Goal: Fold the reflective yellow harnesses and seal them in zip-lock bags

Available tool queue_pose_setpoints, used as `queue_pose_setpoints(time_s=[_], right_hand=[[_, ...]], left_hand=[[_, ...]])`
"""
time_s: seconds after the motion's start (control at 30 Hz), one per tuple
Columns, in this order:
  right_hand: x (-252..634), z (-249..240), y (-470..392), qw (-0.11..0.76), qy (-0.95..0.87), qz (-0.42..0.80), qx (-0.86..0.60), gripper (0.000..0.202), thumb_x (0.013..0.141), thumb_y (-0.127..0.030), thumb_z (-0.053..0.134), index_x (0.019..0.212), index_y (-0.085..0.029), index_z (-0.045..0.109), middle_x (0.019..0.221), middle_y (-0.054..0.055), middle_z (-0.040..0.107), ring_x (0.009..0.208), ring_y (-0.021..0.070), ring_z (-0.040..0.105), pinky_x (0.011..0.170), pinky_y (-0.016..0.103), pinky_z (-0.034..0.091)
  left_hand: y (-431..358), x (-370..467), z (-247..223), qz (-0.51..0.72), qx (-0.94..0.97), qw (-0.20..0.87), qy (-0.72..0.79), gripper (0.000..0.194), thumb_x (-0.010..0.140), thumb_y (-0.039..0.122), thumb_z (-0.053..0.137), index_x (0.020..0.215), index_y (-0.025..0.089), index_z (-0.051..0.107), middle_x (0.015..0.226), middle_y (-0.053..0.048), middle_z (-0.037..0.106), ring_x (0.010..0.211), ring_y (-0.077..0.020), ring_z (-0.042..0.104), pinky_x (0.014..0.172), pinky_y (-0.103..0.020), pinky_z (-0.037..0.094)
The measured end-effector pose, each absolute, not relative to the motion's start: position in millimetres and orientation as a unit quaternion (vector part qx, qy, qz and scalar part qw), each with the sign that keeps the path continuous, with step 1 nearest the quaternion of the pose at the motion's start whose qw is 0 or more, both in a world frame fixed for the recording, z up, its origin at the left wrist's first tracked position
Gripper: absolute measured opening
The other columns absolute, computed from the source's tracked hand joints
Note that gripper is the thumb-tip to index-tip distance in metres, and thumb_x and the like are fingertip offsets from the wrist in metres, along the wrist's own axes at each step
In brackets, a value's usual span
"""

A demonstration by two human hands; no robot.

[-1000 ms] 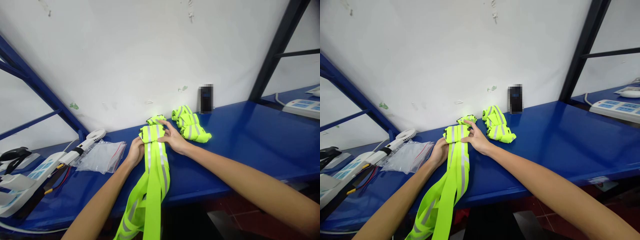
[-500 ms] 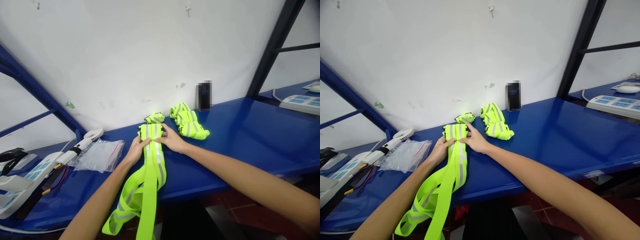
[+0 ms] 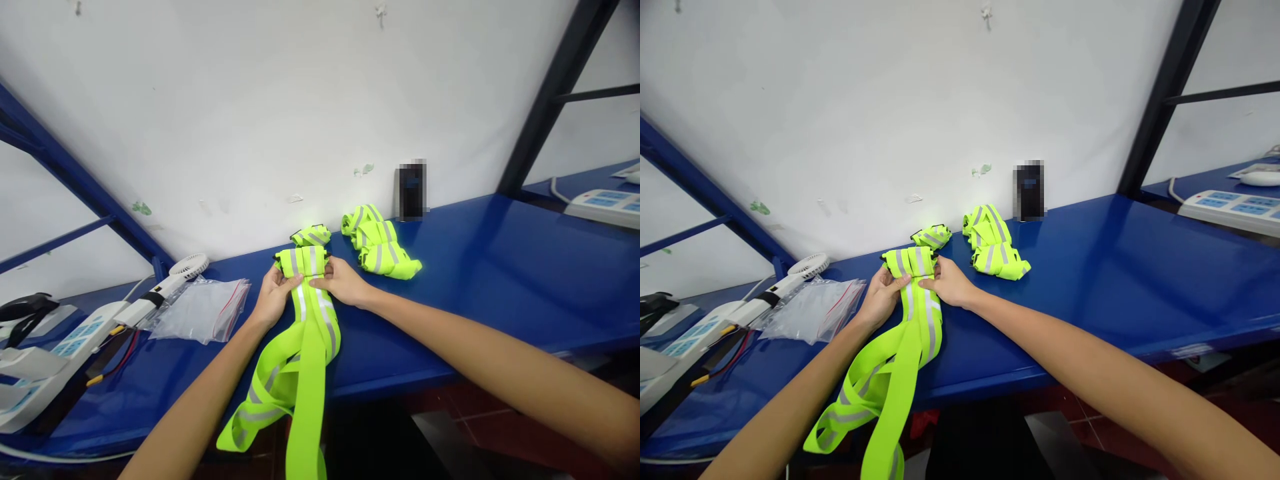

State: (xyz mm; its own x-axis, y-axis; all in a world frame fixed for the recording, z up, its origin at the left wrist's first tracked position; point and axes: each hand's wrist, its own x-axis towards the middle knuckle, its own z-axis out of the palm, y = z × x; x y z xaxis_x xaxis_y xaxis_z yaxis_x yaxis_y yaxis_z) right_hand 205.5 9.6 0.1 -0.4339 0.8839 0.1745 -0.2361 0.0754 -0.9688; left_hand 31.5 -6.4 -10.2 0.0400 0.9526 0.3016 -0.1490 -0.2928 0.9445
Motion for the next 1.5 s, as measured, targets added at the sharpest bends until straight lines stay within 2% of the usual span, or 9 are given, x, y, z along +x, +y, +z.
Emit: queue_pose_setpoints(time_s=[0.27,0.37,0.5,0.67,0.9,1.03,1.13,1.33,1.5], right_hand=[[207.0,-2.6,11.3,0.468,-0.592,0.605,-0.253,0.042,0.064,-0.017,0.077,0.101,-0.016,0.059,0.100,0.006,0.071,0.095,0.0236,0.068,0.091,0.040,0.052],[210.0,-4.9,11.6,0.476,-0.617,0.571,-0.257,0.051,0.066,-0.020,0.077,0.113,-0.017,0.058,0.101,0.005,0.069,0.096,0.0226,0.065,0.091,0.038,0.051],[214.3,0.1,8.6,0.429,-0.618,0.613,-0.243,0.067,0.073,-0.028,0.076,0.134,-0.027,0.049,0.111,0.002,0.066,0.101,0.0205,0.063,0.092,0.035,0.049],[213.9,9.3,5.9,0.373,-0.513,0.742,-0.217,0.041,0.081,-0.041,0.067,0.119,-0.029,0.059,0.107,0.002,0.067,0.094,0.0200,0.065,0.080,0.033,0.052],[209.3,3.0,9.0,0.440,-0.505,0.712,-0.212,0.051,0.069,-0.022,0.076,0.119,-0.024,0.064,0.098,0.003,0.070,0.085,0.0183,0.066,0.079,0.031,0.052],[212.6,-0.9,12.4,0.459,-0.504,0.698,-0.221,0.065,0.068,-0.020,0.075,0.130,-0.026,0.057,0.091,0.003,0.071,0.079,0.0188,0.067,0.078,0.034,0.053],[214.9,-1.4,14.2,0.452,-0.496,0.703,-0.236,0.075,0.062,-0.014,0.076,0.133,-0.025,0.054,0.088,0.003,0.070,0.077,0.0196,0.067,0.076,0.036,0.055],[214.2,0.9,15.8,0.468,-0.491,0.686,-0.263,0.084,0.062,-0.013,0.074,0.140,-0.027,0.046,0.105,0.004,0.068,0.092,0.0225,0.066,0.087,0.039,0.053],[213.3,6.0,11.3,0.449,-0.553,0.640,-0.289,0.078,0.069,-0.018,0.070,0.142,-0.028,0.045,0.118,0.006,0.062,0.105,0.0223,0.060,0.096,0.039,0.048]], left_hand=[[-8.3,29.9,-10.8,0.566,0.568,0.465,0.376,0.043,0.074,0.026,0.078,0.112,0.018,0.060,0.113,-0.008,0.068,0.102,-0.0231,0.065,0.092,-0.038,0.051],[-7.0,27.3,-11.5,0.560,0.590,0.433,0.388,0.042,0.071,0.024,0.079,0.108,0.019,0.061,0.106,-0.005,0.067,0.102,-0.0214,0.063,0.090,-0.034,0.050],[-6.4,25.2,-8.8,0.562,0.602,0.399,0.403,0.038,0.070,0.023,0.078,0.105,0.019,0.063,0.106,-0.003,0.065,0.101,-0.0201,0.061,0.087,-0.030,0.050],[-4.2,21.5,-9.9,0.572,0.595,0.390,0.407,0.037,0.068,0.018,0.077,0.103,0.019,0.064,0.102,-0.003,0.066,0.093,-0.0189,0.063,0.082,-0.030,0.050],[-7.9,17.6,-4.2,0.559,0.603,0.419,0.385,0.047,0.064,0.017,0.080,0.110,0.019,0.068,0.117,-0.008,0.067,0.107,-0.0248,0.063,0.094,-0.035,0.048],[-16.9,24.2,7.1,0.544,0.548,0.536,0.340,0.072,0.067,0.026,0.081,0.133,0.019,0.055,0.128,-0.011,0.064,0.114,-0.0271,0.061,0.100,-0.038,0.047],[-19.6,30.3,10.6,0.549,0.480,0.565,0.385,0.077,0.073,0.030,0.078,0.142,0.022,0.044,0.124,-0.011,0.066,0.106,-0.0258,0.066,0.094,-0.041,0.053],[-16.4,34.2,4.3,0.496,0.482,0.574,0.439,0.056,0.074,0.035,0.077,0.123,0.012,0.061,0.113,-0.017,0.071,0.092,-0.0280,0.072,0.077,-0.040,0.060],[-11.0,30.7,-7.5,0.514,0.493,0.545,0.443,0.048,0.077,0.041,0.074,0.116,0.014,0.065,0.104,-0.014,0.074,0.090,-0.0289,0.072,0.072,-0.038,0.060]])
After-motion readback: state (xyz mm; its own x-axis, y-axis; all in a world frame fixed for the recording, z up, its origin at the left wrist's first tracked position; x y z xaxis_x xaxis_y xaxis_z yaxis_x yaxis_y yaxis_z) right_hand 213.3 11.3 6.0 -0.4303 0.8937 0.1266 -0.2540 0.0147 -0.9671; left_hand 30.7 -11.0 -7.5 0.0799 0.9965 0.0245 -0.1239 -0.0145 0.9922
